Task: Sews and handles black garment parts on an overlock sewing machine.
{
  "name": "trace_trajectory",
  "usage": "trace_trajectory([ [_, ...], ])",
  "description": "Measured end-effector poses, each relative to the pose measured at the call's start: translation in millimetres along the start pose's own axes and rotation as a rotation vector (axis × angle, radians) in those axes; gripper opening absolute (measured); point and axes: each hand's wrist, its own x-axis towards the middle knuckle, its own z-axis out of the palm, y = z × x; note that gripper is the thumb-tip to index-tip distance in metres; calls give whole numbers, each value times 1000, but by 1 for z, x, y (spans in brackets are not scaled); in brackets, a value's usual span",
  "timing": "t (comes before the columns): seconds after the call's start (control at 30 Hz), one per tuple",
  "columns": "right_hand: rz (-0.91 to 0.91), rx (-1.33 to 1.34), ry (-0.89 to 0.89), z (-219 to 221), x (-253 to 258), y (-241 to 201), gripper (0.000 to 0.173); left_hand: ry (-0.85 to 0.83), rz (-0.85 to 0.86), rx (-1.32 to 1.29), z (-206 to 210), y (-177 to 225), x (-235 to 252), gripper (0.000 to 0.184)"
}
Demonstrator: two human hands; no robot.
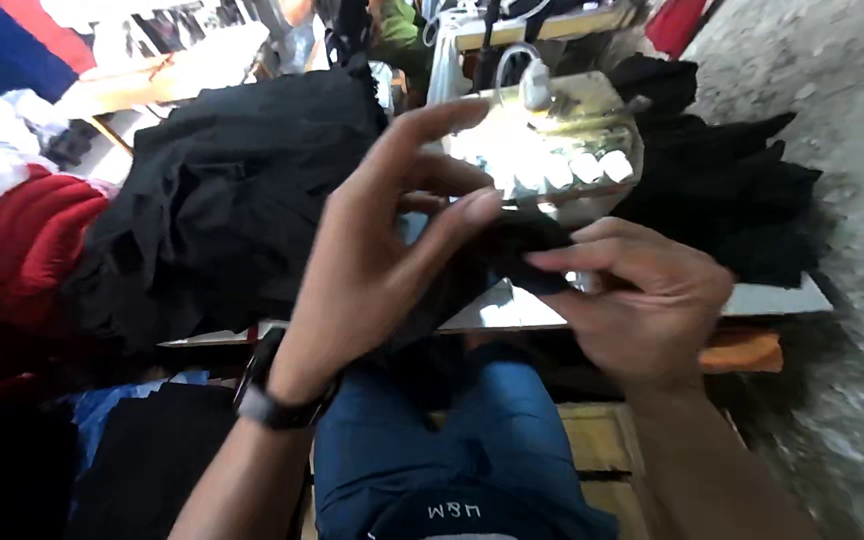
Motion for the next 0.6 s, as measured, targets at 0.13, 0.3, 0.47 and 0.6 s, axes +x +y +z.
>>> trace_trajectory([
  [0.13, 342, -38, 17, -2, -56, -4, 39, 114, -332, -466, 55, -57, -63, 25],
  [0.3, 140, -130, -1, 1, -81, 0, 42, 217, -862, -1020, 107, -72, -54, 34],
  [0.47, 178, -244, -5, 0, -96, 6, 27, 332, -871, -1210, 120, -74, -40, 39],
  [0.6, 790, 18, -64, 4, -93, 2, 48, 354, -868, -1148, 116, -70, -39, 44],
])
